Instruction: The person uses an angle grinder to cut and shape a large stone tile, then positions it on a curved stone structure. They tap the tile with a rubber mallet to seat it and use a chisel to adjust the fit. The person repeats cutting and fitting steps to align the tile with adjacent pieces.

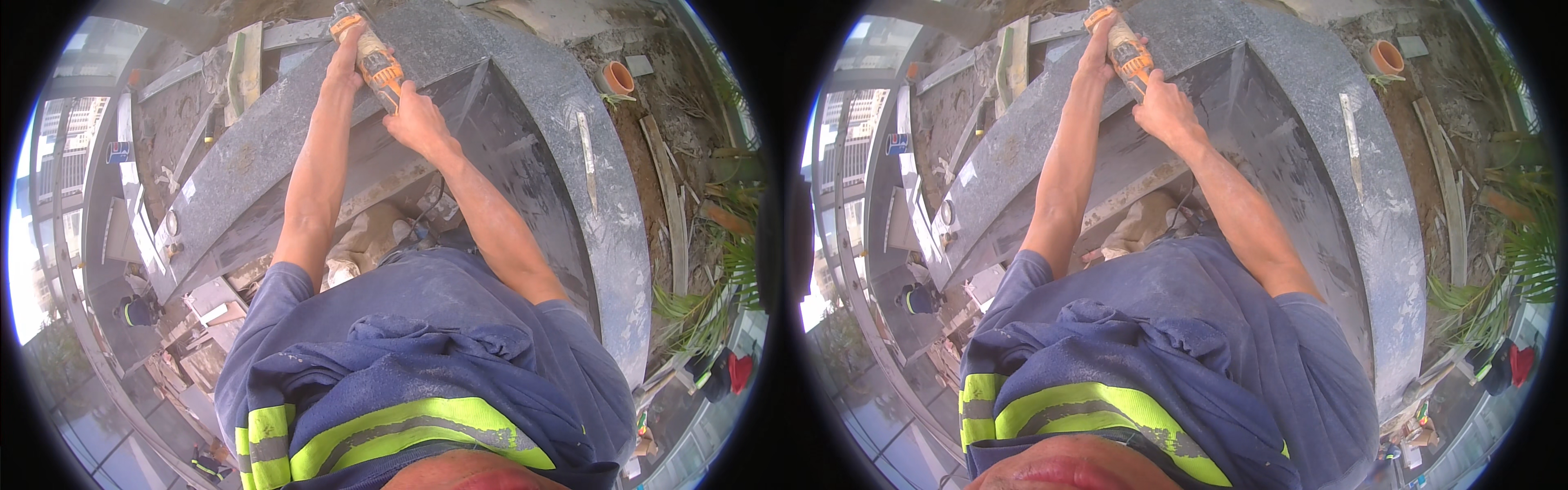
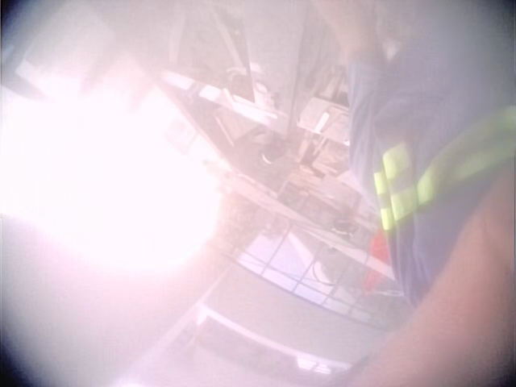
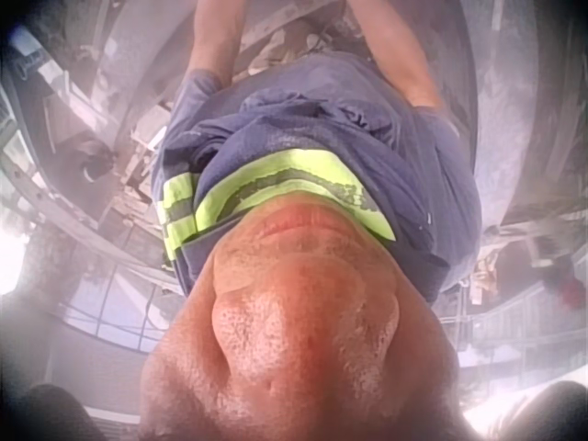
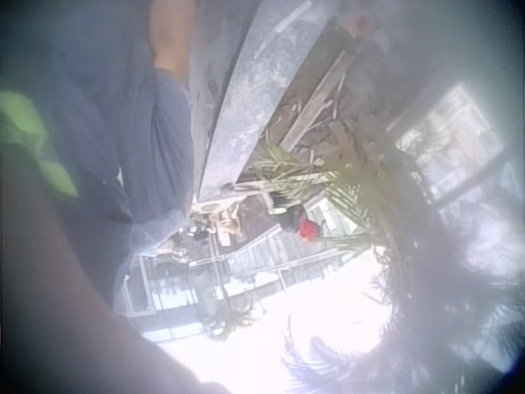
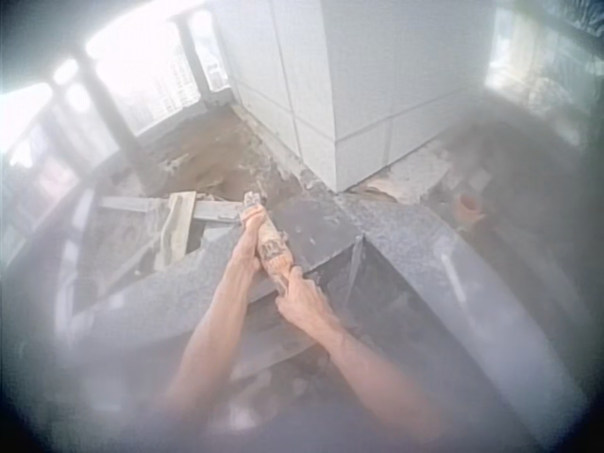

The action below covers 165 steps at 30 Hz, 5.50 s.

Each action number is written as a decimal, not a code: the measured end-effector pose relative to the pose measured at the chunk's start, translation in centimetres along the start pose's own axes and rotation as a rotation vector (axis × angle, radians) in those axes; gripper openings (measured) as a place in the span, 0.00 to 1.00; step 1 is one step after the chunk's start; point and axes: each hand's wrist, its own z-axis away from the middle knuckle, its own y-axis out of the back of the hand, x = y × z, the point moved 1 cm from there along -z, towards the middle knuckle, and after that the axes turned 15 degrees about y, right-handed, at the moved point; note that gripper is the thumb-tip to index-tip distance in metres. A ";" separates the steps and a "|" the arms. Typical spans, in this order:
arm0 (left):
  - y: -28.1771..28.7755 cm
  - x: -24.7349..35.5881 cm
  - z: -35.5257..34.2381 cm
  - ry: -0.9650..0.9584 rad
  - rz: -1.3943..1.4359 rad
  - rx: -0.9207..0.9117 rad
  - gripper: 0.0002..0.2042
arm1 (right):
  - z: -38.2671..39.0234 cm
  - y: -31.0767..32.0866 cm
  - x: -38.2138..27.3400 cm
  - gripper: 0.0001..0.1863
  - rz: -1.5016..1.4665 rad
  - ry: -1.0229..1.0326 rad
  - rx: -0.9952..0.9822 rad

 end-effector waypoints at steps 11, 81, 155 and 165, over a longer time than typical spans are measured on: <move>-0.1 0.8 0.3 0.075 0.059 0.002 0.34 | -0.4 0.1 -0.7 0.30 -0.007 0.004 -0.007; -1.2 -3.5 1.1 0.072 0.168 0.011 0.31 | 2.2 1.9 -1.1 0.34 0.107 -0.041 -0.111; -4.7 -4.9 6.8 0.131 0.113 0.014 0.32 | 8.1 2.3 1.0 0.32 0.029 -0.018 -0.065; -4.5 -5.5 6.7 0.136 0.111 0.002 0.34 | 8.5 2.3 1.2 0.31 0.027 -0.024 -0.074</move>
